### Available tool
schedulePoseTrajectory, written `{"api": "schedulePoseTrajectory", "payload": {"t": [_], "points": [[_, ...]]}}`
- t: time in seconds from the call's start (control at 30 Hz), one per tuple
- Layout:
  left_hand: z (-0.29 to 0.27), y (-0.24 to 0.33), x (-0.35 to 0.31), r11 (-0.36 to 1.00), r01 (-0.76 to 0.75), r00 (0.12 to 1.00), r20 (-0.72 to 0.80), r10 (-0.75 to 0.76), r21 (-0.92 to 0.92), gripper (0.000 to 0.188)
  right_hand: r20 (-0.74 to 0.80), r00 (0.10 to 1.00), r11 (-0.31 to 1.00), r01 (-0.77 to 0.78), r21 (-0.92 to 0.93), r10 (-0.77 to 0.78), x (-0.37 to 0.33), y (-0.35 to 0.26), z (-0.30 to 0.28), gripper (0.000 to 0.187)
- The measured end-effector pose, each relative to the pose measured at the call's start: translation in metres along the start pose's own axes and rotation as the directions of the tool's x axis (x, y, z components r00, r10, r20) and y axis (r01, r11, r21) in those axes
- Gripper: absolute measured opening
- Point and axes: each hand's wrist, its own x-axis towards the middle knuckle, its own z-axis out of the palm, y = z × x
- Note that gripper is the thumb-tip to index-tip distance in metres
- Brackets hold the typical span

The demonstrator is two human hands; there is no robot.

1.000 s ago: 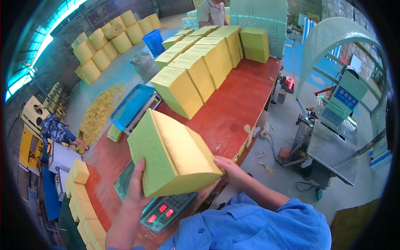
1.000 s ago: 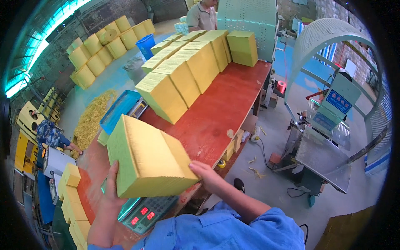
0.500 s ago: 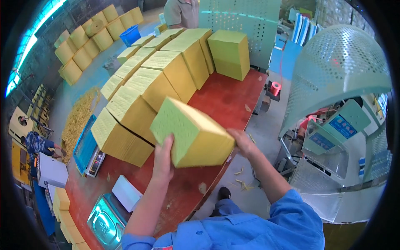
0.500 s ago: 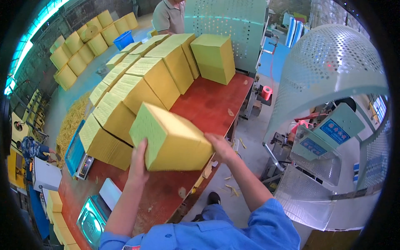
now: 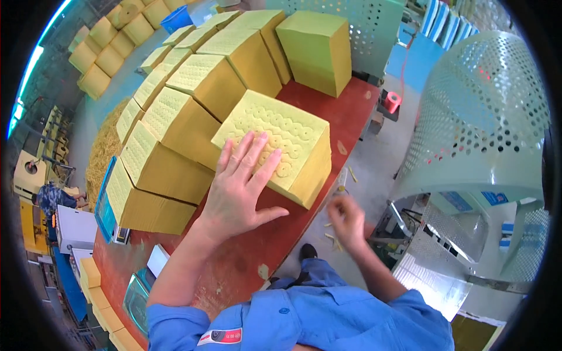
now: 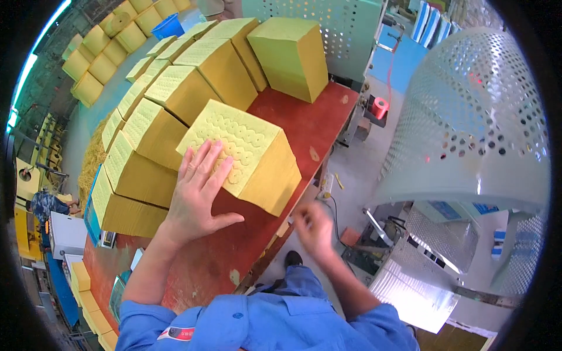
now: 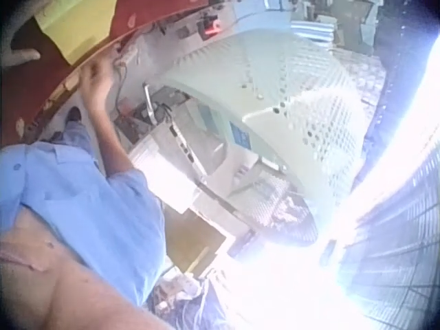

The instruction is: The person is weighing stacks of yellow paper blocks and moving them between a conveyor belt and a work surface.

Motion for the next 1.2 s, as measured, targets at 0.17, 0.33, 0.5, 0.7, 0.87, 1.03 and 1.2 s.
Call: {"api": "schedulePoseTrajectory", "payload": {"t": [0.17, 0.33, 0.5, 0.7, 0.87, 1.03, 1.2], "points": [[0.049, -0.031, -0.008, 0.959, -0.104, 0.976, -0.16, 0.15, 0.262, 0.077, 0.353, 0.936, 0.996, -0.028, 0.083, -0.003, -0.008, -0.022, 0.063, 0.034], [0.063, -0.042, 0.027, 0.973, -0.077, 0.969, -0.213, 0.125, 0.217, 0.078, 0.14, 0.975, 0.983, 0.164, 0.082, -0.174, 0.049, -0.015, 0.074, 0.05], [0.079, -0.096, 0.086, 0.981, -0.086, 0.97, -0.212, 0.123, 0.173, 0.092, 0.034, 0.977, 0.972, 0.206, 0.113, -0.211, 0.125, 0.01, 0.105, 0.046], [0.099, -0.14, 0.146, 0.971, -0.116, 0.964, -0.212, 0.16, 0.208, 0.095, -0.042, 0.98, 0.961, 0.198, 0.191, -0.194, 0.205, 0.033, 0.131, 0.045], [0.096, -0.153, 0.169, 0.973, -0.144, 0.971, -0.164, 0.174, 0.179, 0.096, -0.041, 0.977, 0.975, 0.211, 0.069, -0.209, 0.226, 0.022, 0.134, 0.046], [0.085, -0.152, 0.172, 0.971, -0.126, 0.982, -0.111, 0.151, 0.2, 0.096, -0.061, 0.962, 0.964, 0.267, 0.006, -0.266, 0.232, 0.028, 0.145, 0.052], [0.073, -0.11, 0.154, 0.935, -0.023, 0.988, -0.132, 0.075, 0.354, 0.091, -0.013, 0.964, 0.964, 0.266, 0.003, -0.266, 0.244, 0.042, 0.146, 0.051]]}}
